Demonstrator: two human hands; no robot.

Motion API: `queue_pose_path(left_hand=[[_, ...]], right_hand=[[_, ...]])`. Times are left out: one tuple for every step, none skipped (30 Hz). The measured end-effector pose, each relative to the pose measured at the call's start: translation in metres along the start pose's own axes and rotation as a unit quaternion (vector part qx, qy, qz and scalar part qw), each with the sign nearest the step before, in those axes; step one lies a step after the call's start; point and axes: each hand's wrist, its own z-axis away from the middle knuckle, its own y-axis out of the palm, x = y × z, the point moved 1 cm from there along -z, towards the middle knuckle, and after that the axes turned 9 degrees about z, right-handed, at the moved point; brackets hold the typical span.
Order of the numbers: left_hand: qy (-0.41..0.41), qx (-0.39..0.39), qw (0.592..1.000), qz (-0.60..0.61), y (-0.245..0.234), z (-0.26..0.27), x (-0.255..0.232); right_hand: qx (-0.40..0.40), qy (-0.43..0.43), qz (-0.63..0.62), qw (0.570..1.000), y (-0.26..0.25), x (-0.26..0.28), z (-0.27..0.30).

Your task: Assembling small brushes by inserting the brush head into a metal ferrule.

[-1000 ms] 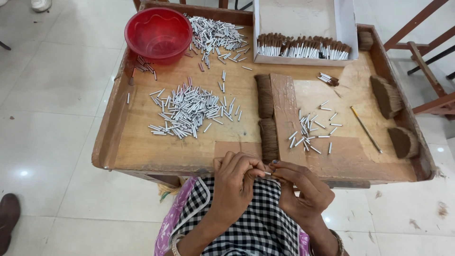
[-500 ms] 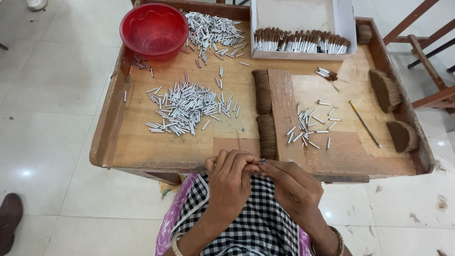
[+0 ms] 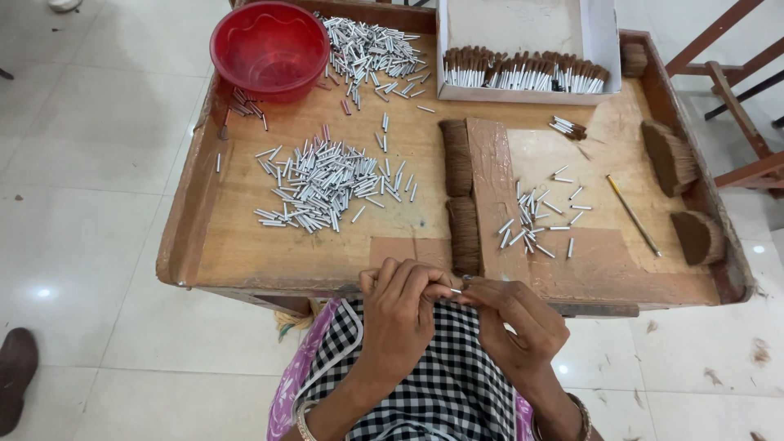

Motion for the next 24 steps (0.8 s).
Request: queue_pose_path(left_hand=[[-0.003,0.005,1.0,0.017,0.001,0.001,-0.001],[-0.007,0.01,0.999,0.033,0.002,0.001,-0.003],[-0.006,0.01,0.999,0.033,0.002,0.003,-0.004],[-0.008,0.011,0.999,0.033,0.003,0.005,-0.005],[-0.01,0.011,0.999,0.033,0.004,0.006,-0.006],[-0.009,0.01,0.999,0.033,0.005,0.007,-0.004],[-0.003,0.005,1.0,0.027,0.007,0.009,-0.003],[0.004,0.0,1.0,0.022,0.008,0.011,-0.002],[0.003,0.0,1.0,0.023,0.009,0.011,-0.002],[-0.002,0.004,1.0,0.028,0.009,0.011,-0.002],[-0.006,0.007,0.999,0.033,0.01,0.011,-0.001],[-0.005,0.006,0.999,0.033,0.011,0.011,-0.002],[-0.001,0.011,0.999,0.04,0.011,0.013,-0.003],[0.003,0.015,0.999,0.047,0.012,0.015,-0.005],[0.003,0.017,0.999,0.048,0.013,0.017,-0.004],[-0.001,0.019,0.999,0.038,0.013,0.019,-0.004],[-0.007,0.02,0.999,0.028,0.014,0.021,-0.004],[-0.007,0.021,0.999,0.03,0.014,0.023,-0.003],[-0.017,0.026,0.999,0.039,0.015,0.024,-0.003],[-0.027,0.03,0.998,0.048,0.016,0.026,-0.002],[-0.028,0.031,0.998,0.05,0.017,0.025,-0.002],[-0.04,0.039,0.997,0.057,0.018,0.024,-0.001],[-0.053,0.046,0.996,0.063,0.018,0.023,0.0],[-0.053,0.047,0.995,0.065,0.019,0.021,-0.002]], right_hand=[[-0.019,-0.003,0.013,1.0,0.002,-0.001,0.002],[-0.039,-0.007,0.026,0.999,0.004,-0.003,0.003],[-0.039,-0.007,0.025,0.999,0.003,0.0,0.003],[-0.031,0.004,0.013,0.999,0.002,0.003,0.003],[-0.022,0.014,0.001,1.0,0.001,0.005,0.003],[-0.022,0.013,0.001,1.0,0.001,0.001,0.005],[-0.005,0.033,-0.008,0.999,0.0,-0.003,0.009],[0.012,0.054,-0.016,0.998,-0.001,-0.007,0.012],[0.013,0.054,-0.015,0.998,-0.002,-0.008,0.015],[0.018,0.09,-0.034,0.995,-0.003,-0.011,0.018],[0.021,0.124,-0.052,0.991,-0.003,-0.013,0.02],[0.021,0.124,-0.052,0.991,-0.002,-0.012,0.019],[0.004,0.099,-0.01,0.995,-0.003,-0.009,0.02],[-0.013,0.073,0.033,0.997,-0.004,-0.007,0.02],[-0.013,0.075,0.035,0.996,-0.005,-0.005,0.02],[-0.013,0.049,0.046,0.998,-0.006,-0.003,0.019],[-0.012,0.022,0.057,0.998,-0.007,0.0,0.019],[-0.011,0.023,0.059,0.998,-0.008,0.0,0.019],[-0.009,0.013,0.06,0.998,-0.009,0.0,0.02],[-0.006,0.003,0.061,0.998,-0.009,0.0,0.02],[-0.005,0.004,0.063,0.998,-0.012,-0.003,0.018],[0.014,0.006,0.071,0.997,-0.015,-0.007,0.016],[0.034,0.008,0.078,0.996,-0.018,-0.01,0.014],[0.035,0.008,0.079,0.996,-0.021,-0.014,0.01]])
